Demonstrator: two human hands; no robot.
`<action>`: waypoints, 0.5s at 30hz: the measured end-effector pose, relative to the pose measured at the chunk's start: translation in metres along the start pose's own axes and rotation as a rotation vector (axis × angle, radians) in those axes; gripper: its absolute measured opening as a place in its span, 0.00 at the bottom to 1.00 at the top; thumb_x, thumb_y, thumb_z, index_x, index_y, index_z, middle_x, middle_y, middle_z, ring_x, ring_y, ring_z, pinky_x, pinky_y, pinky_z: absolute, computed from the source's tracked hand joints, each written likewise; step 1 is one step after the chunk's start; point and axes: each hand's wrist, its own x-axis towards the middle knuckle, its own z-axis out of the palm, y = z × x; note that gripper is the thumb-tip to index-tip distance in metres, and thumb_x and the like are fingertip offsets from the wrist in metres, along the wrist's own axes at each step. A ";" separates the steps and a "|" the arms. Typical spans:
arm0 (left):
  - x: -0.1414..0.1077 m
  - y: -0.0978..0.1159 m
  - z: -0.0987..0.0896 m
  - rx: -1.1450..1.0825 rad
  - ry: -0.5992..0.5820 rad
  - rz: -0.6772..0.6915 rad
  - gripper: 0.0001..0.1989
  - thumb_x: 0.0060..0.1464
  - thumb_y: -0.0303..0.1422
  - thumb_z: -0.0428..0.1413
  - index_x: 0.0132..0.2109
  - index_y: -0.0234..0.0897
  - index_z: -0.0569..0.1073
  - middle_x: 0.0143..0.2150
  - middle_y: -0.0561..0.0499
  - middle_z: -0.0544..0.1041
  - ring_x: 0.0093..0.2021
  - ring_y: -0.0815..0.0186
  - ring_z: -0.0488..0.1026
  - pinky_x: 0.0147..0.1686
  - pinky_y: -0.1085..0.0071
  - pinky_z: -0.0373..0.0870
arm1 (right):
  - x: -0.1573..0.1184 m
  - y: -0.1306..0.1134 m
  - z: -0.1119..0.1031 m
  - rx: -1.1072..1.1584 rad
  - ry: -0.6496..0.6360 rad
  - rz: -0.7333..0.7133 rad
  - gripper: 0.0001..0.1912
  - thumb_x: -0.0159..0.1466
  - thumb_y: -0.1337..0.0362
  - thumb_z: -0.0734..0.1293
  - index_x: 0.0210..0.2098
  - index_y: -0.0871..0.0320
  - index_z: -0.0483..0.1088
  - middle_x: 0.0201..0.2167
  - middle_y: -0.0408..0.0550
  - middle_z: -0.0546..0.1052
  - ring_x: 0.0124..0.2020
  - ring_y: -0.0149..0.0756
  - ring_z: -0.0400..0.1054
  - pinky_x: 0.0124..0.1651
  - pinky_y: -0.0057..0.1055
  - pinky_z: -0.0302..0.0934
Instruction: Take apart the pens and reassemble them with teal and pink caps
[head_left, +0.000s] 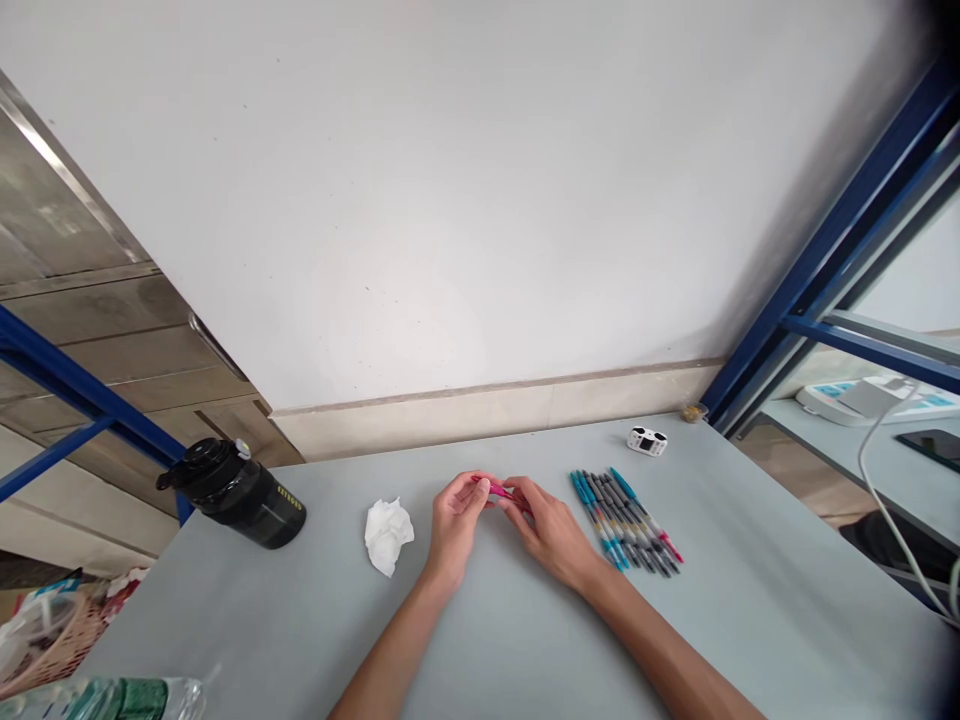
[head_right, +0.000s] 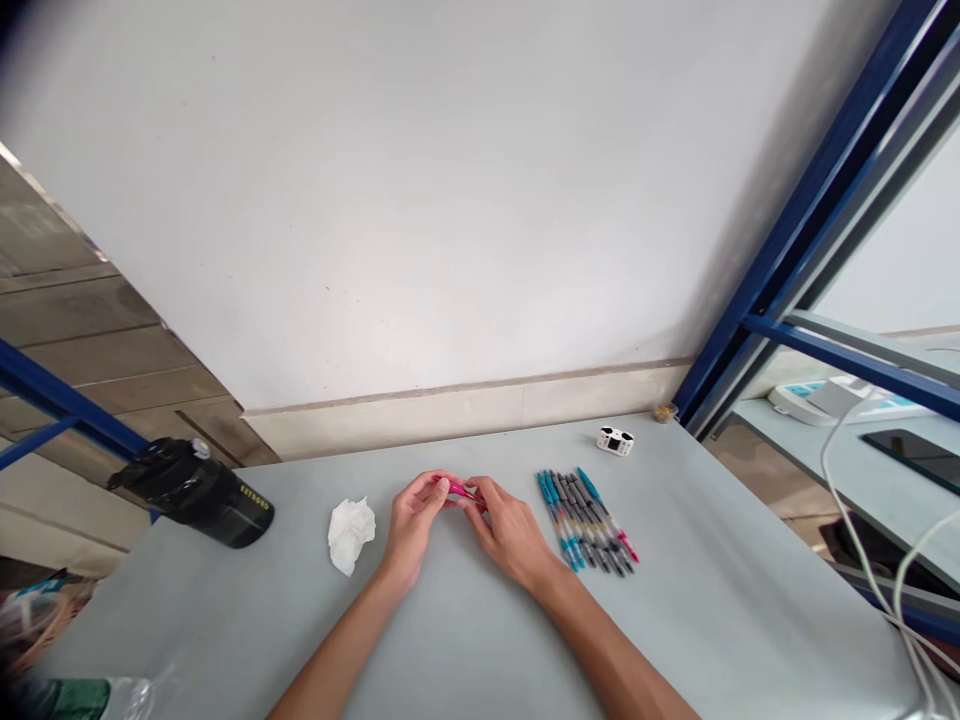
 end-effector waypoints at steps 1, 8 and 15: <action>0.000 0.000 0.000 -0.004 0.002 -0.004 0.19 0.64 0.51 0.65 0.47 0.39 0.84 0.49 0.40 0.86 0.52 0.52 0.82 0.51 0.60 0.77 | 0.000 0.000 0.000 0.013 0.006 0.014 0.14 0.81 0.51 0.58 0.52 0.51 0.69 0.42 0.48 0.80 0.37 0.42 0.76 0.39 0.35 0.66; -0.001 -0.002 0.000 0.032 0.010 -0.001 0.19 0.65 0.51 0.64 0.47 0.39 0.84 0.50 0.40 0.86 0.53 0.51 0.81 0.51 0.59 0.76 | 0.000 -0.001 -0.001 -0.024 -0.021 -0.031 0.17 0.83 0.53 0.53 0.50 0.49 0.71 0.42 0.48 0.79 0.36 0.41 0.73 0.40 0.36 0.63; 0.000 0.000 -0.001 0.047 -0.026 0.004 0.19 0.67 0.50 0.61 0.50 0.39 0.83 0.54 0.39 0.85 0.56 0.50 0.81 0.56 0.57 0.74 | 0.001 -0.002 -0.002 0.004 -0.028 -0.026 0.18 0.83 0.54 0.53 0.50 0.49 0.72 0.42 0.47 0.80 0.37 0.41 0.74 0.42 0.36 0.62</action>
